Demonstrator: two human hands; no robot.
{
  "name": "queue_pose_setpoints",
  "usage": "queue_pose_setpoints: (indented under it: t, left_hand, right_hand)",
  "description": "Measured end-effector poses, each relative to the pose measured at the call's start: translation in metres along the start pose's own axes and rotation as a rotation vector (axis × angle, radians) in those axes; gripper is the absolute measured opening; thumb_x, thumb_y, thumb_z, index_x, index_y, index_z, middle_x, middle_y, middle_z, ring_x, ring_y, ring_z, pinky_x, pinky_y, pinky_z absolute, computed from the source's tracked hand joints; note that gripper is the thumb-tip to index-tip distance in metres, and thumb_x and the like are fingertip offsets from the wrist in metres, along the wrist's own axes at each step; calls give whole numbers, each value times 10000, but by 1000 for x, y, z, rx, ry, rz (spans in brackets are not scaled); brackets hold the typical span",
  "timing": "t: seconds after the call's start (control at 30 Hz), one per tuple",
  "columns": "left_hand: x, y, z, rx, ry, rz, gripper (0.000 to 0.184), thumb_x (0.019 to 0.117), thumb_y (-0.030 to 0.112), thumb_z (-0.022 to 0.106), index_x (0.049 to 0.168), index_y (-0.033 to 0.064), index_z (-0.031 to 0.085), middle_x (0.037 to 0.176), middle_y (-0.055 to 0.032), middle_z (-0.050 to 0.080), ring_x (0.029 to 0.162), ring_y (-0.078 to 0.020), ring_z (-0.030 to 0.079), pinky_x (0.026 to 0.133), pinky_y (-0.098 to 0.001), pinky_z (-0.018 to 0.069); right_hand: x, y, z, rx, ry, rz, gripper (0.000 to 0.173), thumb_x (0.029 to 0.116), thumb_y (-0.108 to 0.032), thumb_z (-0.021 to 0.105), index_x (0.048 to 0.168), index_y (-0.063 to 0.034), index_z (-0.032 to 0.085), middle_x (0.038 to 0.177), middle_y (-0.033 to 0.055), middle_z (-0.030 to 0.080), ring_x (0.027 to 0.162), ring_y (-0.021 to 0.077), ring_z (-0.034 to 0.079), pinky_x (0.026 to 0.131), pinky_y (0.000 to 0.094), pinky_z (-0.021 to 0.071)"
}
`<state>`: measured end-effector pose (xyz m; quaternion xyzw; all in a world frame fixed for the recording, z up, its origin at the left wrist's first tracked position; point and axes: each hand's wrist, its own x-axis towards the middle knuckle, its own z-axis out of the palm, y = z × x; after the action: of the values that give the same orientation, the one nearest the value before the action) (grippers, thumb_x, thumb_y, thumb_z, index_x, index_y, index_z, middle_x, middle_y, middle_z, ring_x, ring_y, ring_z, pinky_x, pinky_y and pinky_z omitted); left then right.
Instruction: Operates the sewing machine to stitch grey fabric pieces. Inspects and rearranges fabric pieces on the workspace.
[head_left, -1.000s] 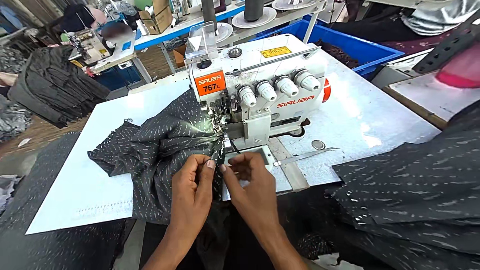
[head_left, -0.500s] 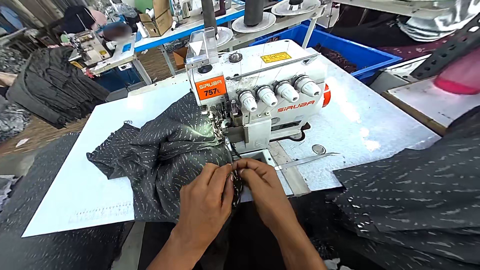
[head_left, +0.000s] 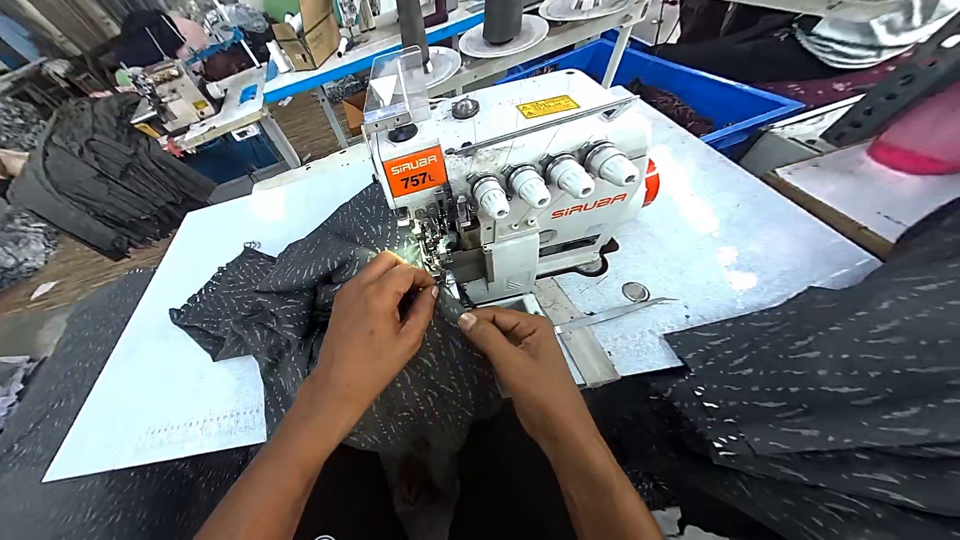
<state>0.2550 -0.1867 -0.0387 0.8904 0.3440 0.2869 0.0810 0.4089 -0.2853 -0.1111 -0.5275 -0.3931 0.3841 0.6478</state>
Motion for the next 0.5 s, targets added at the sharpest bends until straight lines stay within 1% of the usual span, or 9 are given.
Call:
queue_pose_setpoints:
  t: [0.07,0.13,0.27,0.37,0.43,0.5]
  left_hand:
    - [0,-1,2,-1,-9,1,121,951,262,668,954,197,769,911,65,620,661,-4,544,547,-178,470]
    - [0,-1,3,17,8,5,130,955,279,672,964,205,779,917,69,628,674,-6,558,555,-189,482]
    - [0,3,6,148,39,80,163,981,268,648,957,172,777,915,35,645,710,-53,611,564,-238,522]
    - [1,7,11,227,38,96,179,998,241,606,943,148,748,916,2,647,703,-105,628,529,-291,509]
    - [2,4,16,213,62,100,177,1004,240,586,951,148,727,948,-1,659,688,-107,629,509,-298,494]
    - [2,-2,18,151,93,126,173,1011,235,576,970,143,717,982,3,667,695,-86,622,522,-274,489]
  right_hand:
    - [-1,0,-2,-61,10,-56,191,956,-241,673,843,-155,800,804,-5,723,678,127,644,564,282,521]
    - [-4,1,0,-107,28,-104,182,943,-256,694,827,-170,804,877,-25,747,749,124,689,602,280,577]
    - [-10,6,2,-172,68,-133,211,949,-314,680,824,-201,806,887,-55,739,771,96,689,602,263,574]
    - [-13,8,4,-188,99,-174,183,934,-295,689,829,-202,806,918,-62,744,806,82,706,621,252,606]
    - [-13,8,6,-193,122,-186,141,903,-272,714,819,-206,806,906,-63,741,811,76,706,623,249,608]
    - [-11,10,12,-198,132,-188,116,886,-249,732,801,-211,803,880,-73,742,809,58,702,620,239,592]
